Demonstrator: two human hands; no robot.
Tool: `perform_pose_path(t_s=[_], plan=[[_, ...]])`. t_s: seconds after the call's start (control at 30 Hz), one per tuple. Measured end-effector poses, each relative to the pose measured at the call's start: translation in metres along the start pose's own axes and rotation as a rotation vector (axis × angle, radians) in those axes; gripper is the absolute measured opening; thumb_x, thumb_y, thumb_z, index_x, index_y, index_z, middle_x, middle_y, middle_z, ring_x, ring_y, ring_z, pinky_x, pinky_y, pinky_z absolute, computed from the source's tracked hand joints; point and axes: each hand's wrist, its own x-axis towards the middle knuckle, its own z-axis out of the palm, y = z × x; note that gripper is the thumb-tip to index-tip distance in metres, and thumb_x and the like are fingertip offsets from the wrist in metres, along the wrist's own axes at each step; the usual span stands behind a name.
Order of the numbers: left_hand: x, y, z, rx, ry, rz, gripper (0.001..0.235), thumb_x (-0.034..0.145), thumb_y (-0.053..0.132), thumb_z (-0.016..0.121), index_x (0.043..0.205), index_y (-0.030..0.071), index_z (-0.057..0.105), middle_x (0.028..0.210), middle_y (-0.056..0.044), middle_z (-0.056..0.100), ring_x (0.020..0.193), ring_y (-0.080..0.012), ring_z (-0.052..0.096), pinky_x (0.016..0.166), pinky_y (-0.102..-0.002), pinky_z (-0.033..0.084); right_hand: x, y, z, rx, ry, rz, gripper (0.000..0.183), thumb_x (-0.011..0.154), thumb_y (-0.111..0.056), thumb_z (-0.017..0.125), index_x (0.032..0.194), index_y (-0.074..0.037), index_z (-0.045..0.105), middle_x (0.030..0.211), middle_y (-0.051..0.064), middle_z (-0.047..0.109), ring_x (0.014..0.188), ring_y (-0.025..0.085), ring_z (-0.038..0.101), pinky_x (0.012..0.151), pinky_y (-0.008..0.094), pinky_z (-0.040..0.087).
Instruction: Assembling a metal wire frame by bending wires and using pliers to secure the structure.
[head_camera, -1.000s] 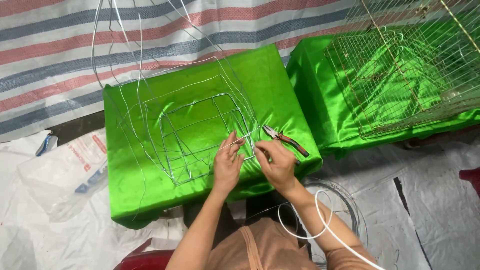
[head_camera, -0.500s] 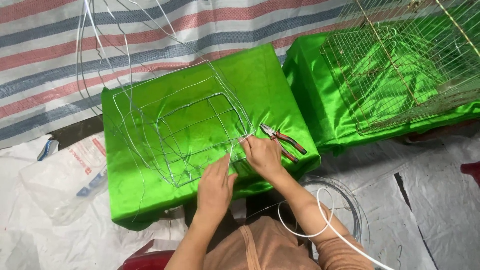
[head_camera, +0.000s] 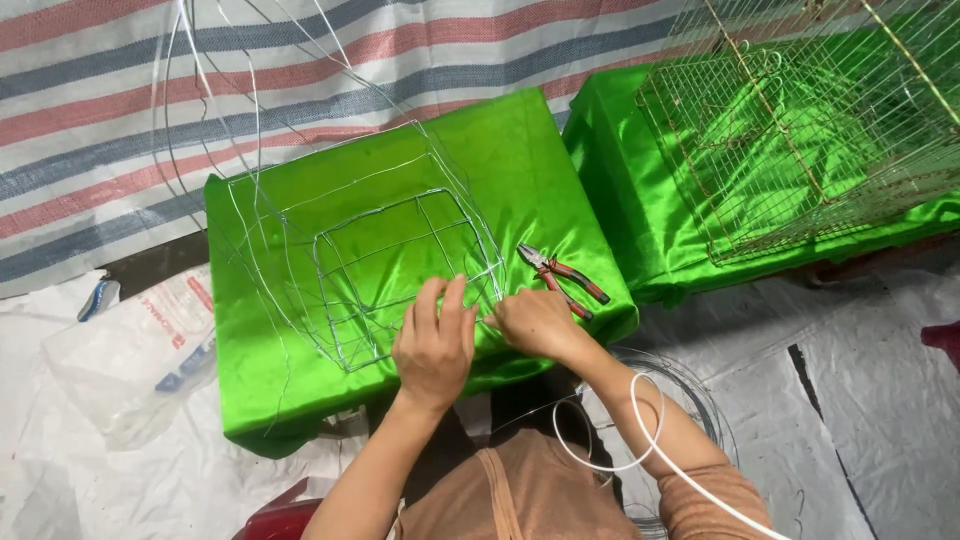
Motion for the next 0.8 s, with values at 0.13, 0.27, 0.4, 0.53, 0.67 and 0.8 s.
perform_pose_path(t_s=[0.13,0.27,0.4,0.53,0.67,0.8], plan=[[0.010,0.005,-0.010,0.188,-0.145,-0.035,0.033,0.097,0.033,0.057,0.122,0.013,0.066,0.091,-0.001,0.062,0.071,-0.0183,0.061,0.061,-0.029,0.051,0.003,-0.001,0.005,0.034,-0.020,-0.084,0.037,0.099,-0.032,0.053,0.086,-0.009,0.078,0.073,0.019,0.073,0.076,0.038,0.076,0.069,0.052,0.061],[0.000,-0.005,0.003,0.168,-0.269,-0.071,0.014,0.078,0.029,0.075,0.078,0.021,0.064,0.063,0.004,0.055,0.068,-0.0220,0.060,0.061,-0.034,0.046,0.007,0.005,0.010,0.083,-0.044,-0.082,0.039,0.102,-0.032,0.050,0.086,-0.007,0.077,0.071,0.016,0.072,0.070,0.033,0.074,0.068,0.047,0.061],[0.023,-0.011,0.000,0.097,-0.318,-0.022,0.017,0.081,0.030,0.075,0.074,0.023,0.061,0.060,0.005,0.059,0.080,-0.0197,0.061,0.080,-0.042,0.041,0.012,0.018,0.031,0.064,-0.047,-0.121,0.040,0.100,-0.033,0.053,0.088,-0.003,0.077,0.073,0.023,0.072,0.076,0.041,0.075,0.067,0.054,0.060],[0.026,-0.010,0.005,-0.031,-0.415,-0.081,0.027,0.098,0.028,0.061,0.122,0.019,0.057,0.065,-0.005,0.066,0.065,-0.0249,0.069,0.068,-0.039,0.053,0.005,0.018,0.019,0.151,-0.009,-0.025,0.042,0.100,-0.039,0.053,0.088,-0.005,0.075,0.076,0.020,0.072,0.082,0.042,0.074,0.073,0.053,0.059],[0.037,-0.007,-0.005,-0.160,-0.449,-0.110,0.039,0.103,0.018,0.057,0.141,0.013,0.052,0.063,-0.011,0.066,0.056,-0.0271,0.069,0.053,-0.036,0.057,-0.010,0.013,-0.006,0.288,0.075,0.075,0.049,0.101,-0.045,0.052,0.094,-0.002,0.074,0.084,0.028,0.072,0.090,0.049,0.072,0.080,0.059,0.057],[0.019,-0.028,0.015,-0.206,-0.499,-0.135,0.015,0.103,0.021,0.058,0.111,0.013,0.067,0.068,-0.006,0.069,0.063,-0.0227,0.071,0.060,-0.032,0.057,-0.016,0.009,-0.005,0.326,0.085,0.131,0.046,0.100,-0.048,0.051,0.096,-0.009,0.074,0.090,0.025,0.073,0.099,0.048,0.071,0.085,0.058,0.055]])
